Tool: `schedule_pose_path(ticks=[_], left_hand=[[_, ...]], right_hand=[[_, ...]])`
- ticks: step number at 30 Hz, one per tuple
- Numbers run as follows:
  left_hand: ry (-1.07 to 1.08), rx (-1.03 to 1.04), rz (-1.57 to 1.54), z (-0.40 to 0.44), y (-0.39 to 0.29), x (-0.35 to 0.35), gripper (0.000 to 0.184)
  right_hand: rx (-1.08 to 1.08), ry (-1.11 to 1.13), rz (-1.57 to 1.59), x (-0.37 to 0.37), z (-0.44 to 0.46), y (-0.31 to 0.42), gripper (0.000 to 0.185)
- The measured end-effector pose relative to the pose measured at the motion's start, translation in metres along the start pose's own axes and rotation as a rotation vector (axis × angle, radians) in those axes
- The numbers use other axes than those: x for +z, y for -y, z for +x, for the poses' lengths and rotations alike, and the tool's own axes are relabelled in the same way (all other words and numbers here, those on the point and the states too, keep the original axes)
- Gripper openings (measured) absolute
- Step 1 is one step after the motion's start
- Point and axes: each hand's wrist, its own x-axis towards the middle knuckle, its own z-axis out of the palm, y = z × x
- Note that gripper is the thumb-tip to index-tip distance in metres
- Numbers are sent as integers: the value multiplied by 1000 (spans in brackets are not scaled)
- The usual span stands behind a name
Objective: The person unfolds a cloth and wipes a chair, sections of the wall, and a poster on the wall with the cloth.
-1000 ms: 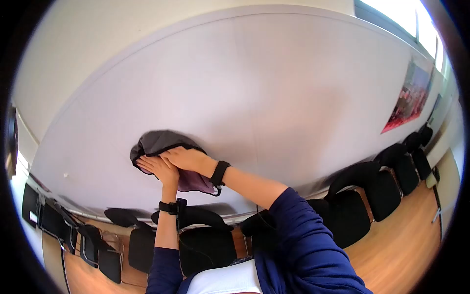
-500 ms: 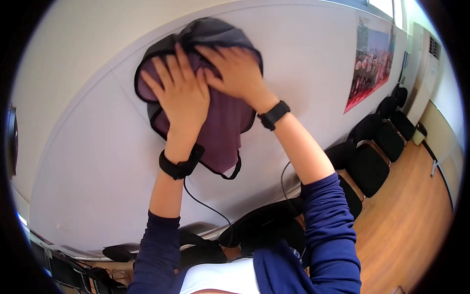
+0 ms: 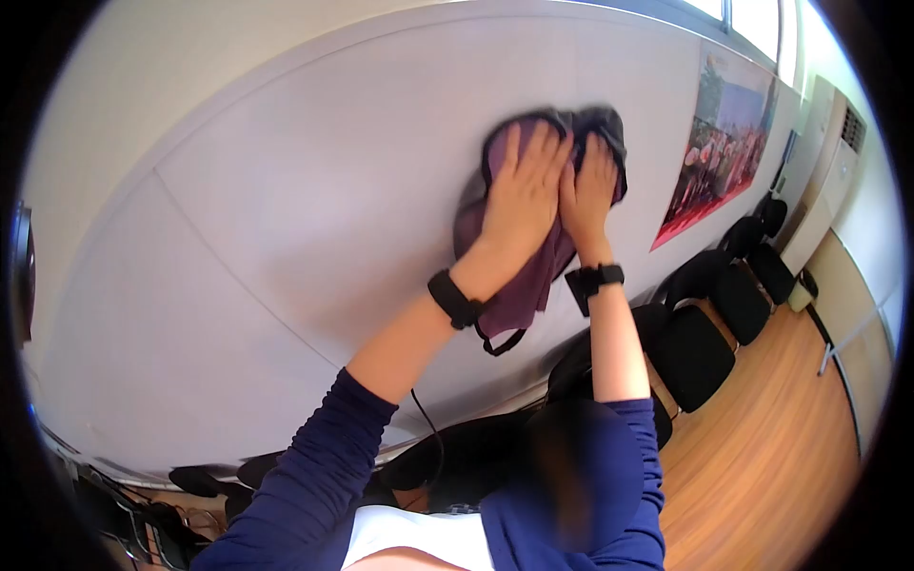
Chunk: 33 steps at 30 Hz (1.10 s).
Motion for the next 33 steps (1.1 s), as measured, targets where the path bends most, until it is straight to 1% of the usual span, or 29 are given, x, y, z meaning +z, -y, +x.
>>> schedule_pose_path(ticks=[2, 5, 6, 8, 9, 11, 13, 15, 16, 17, 18, 19, 21, 23, 24, 25, 27, 29, 30, 31, 33], left_hand=[[58, 29, 26, -20, -7, -1, 55], [71, 33, -83, -54, -6, -5, 54], [18, -7, -134, -66, 0, -7, 53], [30, -107, -151, -93, 16, -14, 53], [39, -154, -159, -106, 27, -18, 54], [21, -268, -146, -131, 56, -39, 57], [-23, -386, -148, -156, 87, -57, 64], [1, -473, -116, -190, 121, -78, 67], [5, -506, -50, -213, 137, -81, 68], [-87, -510, 23, -240, 153, -77, 67], [-125, -528, 137, -265, 167, -78, 64], [-116, -543, 165, -286, 177, -82, 60], [-39, -631, 242, -336, 192, -88, 59], [-57, -650, 249, -387, 194, -87, 53], [-70, -659, 252, -414, 191, -84, 51], [-24, -680, 216, -442, 182, -80, 51], [179, -724, 178, -490, 156, -75, 52], [293, -779, 76, -532, 127, -72, 54], [336, -766, 4, -537, 121, -78, 63], [397, -782, -7, -539, 121, -79, 66], [510, -806, -35, -532, 119, -80, 71]], right_hand=[[117, 69, 41, 3, -31, 2, 56], [108, 77, 21, 9, -63, 21, 55], [25, 30, -12, 13, -69, 27, 55], [-3, 124, 44, 7, -62, 62, 54], [-13, 172, 72, 3, -55, 85, 54], [-156, 119, 67, -1, -36, 136, 49], [-216, 136, 123, -5, -21, 190, 45], [-206, 286, 229, -13, -15, 256, 46], [-200, 389, 283, -19, -13, 288, 43], [-192, 492, 333, -20, -16, 316, 40], [-261, 390, 451, -9, -25, 340, 36], [-326, 284, 565, 1, -34, 361, 32], [-319, 482, 640, 4, -58, 402, 25], [-309, 575, 737, 11, -95, 429, 22], [-322, 701, 743, 9, -113, 436, 24], [-335, 826, 746, 7, -132, 441, 25], [-557, 633, 759, 30, -206, 441, 29], [-724, 469, 711, 37, -245, 439, 20], [-695, 511, 691, 33, -249, 437, 19], [-665, 551, 667, 31, -252, 435, 19], [-589, 607, 757, 30, -249, 431, 19]])
